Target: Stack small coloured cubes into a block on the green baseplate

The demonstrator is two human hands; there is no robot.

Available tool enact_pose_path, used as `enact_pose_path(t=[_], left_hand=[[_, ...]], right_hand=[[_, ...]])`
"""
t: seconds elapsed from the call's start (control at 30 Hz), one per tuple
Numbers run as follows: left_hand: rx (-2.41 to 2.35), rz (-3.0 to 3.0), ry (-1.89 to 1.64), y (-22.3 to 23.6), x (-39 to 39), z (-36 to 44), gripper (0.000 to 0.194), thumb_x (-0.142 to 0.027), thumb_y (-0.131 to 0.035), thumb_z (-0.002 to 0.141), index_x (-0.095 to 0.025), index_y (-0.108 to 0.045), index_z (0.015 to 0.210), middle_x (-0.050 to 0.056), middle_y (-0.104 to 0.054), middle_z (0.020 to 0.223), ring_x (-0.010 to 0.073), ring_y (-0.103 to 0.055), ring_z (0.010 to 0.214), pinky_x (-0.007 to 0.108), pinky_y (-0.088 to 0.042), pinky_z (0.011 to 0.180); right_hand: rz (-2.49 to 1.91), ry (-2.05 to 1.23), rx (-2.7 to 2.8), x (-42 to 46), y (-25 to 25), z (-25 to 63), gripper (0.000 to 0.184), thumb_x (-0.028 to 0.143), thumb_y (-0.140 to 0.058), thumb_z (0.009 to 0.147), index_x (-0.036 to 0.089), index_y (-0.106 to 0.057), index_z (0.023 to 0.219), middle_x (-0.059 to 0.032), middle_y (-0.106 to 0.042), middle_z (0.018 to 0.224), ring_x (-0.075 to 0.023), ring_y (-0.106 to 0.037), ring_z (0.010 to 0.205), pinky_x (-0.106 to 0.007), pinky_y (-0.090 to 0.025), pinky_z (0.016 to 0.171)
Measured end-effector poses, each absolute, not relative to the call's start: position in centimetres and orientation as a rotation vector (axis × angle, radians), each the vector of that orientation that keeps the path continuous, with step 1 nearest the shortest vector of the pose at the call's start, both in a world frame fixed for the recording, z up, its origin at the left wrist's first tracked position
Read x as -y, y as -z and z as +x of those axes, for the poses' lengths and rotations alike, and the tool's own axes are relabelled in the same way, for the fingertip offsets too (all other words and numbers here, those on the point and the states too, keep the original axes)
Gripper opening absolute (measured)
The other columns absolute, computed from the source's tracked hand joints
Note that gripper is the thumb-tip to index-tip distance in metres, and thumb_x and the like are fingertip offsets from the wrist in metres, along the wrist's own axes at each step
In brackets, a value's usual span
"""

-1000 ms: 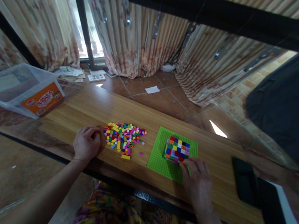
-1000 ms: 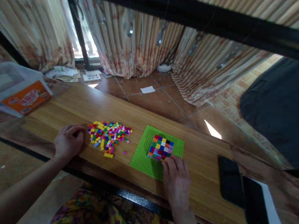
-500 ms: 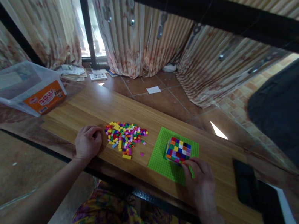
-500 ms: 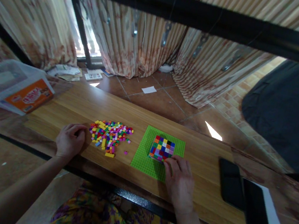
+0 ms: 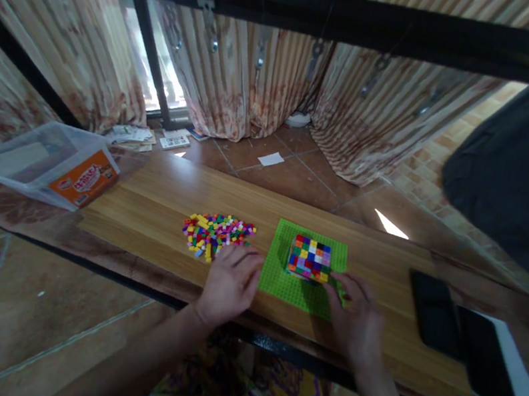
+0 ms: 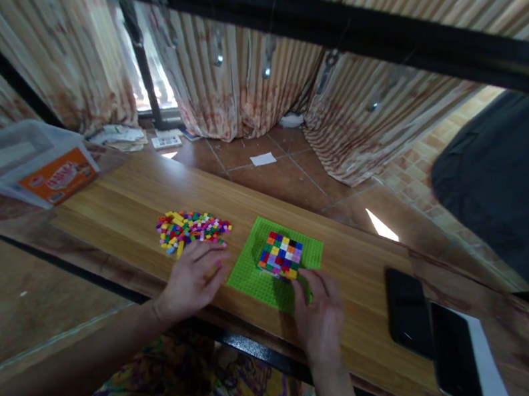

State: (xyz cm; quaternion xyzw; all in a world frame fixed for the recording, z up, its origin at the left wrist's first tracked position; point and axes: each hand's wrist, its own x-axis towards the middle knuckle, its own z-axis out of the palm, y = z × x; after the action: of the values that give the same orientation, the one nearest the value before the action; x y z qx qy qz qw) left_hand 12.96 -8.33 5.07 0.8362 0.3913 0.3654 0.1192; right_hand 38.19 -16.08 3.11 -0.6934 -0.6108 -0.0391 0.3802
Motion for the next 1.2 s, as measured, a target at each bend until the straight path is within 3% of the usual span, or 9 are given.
enact_pose_path(t=[0.13,0.33,0.5,0.83,1.2], left_hand=[[-1.015,2.456,-0.972,-4.5,8.8,19.0,0.020,-0.021,-0.057,0.087,-0.022,-0.065,0.104,0.005,-0.066,0.106,0.0219,-0.057,0.100,0.040,-0.046,0.090],[-0.914,2.562,-0.895,-3.6,8.0,22.2,0.017,-0.022,-0.058,0.087,-0.024,-0.067,0.102,0.004,-0.065,0.108,0.0213,-0.055,0.100,0.040,-0.044,0.089],[-0.874,2.688,-0.907,-4.0,7.7,22.9,0.016,-0.028,-0.054,0.092,-0.024,-0.068,0.099,0.003,-0.065,0.107,0.0206,-0.053,0.099,0.038,-0.042,0.085],[-0.851,2.701,-0.932,-3.9,7.9,23.6,0.019,-0.024,-0.049,0.095,-0.020,-0.065,0.086,0.003,-0.067,0.099,0.0185,-0.054,0.092,0.037,-0.041,0.086],[-0.865,2.444,-0.883,-4.3,7.7,23.8,0.010,-0.018,-0.052,0.090,-0.019,-0.062,0.086,0.005,-0.064,0.099,0.0197,-0.055,0.096,0.038,-0.046,0.089]], right_hand=[[-1.788,-0.140,1.288,16.7,-2.5,37.7,0.029,0.044,-0.061,0.086,0.019,-0.070,0.097,-0.0074,-0.069,0.094,-0.0177,-0.063,0.075,-0.032,-0.053,0.068],[-1.659,-0.463,0.901,15.7,-1.8,36.4,0.030,0.045,-0.065,0.081,0.019,-0.071,0.094,-0.0076,-0.071,0.096,-0.0196,-0.065,0.086,-0.035,-0.051,0.082],[-1.564,-0.625,0.704,14.6,-1.8,35.9,0.029,0.043,-0.069,0.075,0.017,-0.070,0.087,-0.0047,-0.072,0.084,-0.0169,-0.063,0.075,-0.032,-0.050,0.075],[-1.544,-0.659,0.633,14.1,-1.9,35.6,0.030,0.045,-0.070,0.072,0.016,-0.069,0.083,-0.0038,-0.071,0.077,-0.0159,-0.062,0.070,-0.029,-0.050,0.069],[-1.581,-0.665,0.655,14.2,-1.8,35.7,0.032,0.046,-0.069,0.074,0.016,-0.070,0.085,-0.0044,-0.072,0.080,-0.0155,-0.062,0.069,-0.029,-0.049,0.068]])
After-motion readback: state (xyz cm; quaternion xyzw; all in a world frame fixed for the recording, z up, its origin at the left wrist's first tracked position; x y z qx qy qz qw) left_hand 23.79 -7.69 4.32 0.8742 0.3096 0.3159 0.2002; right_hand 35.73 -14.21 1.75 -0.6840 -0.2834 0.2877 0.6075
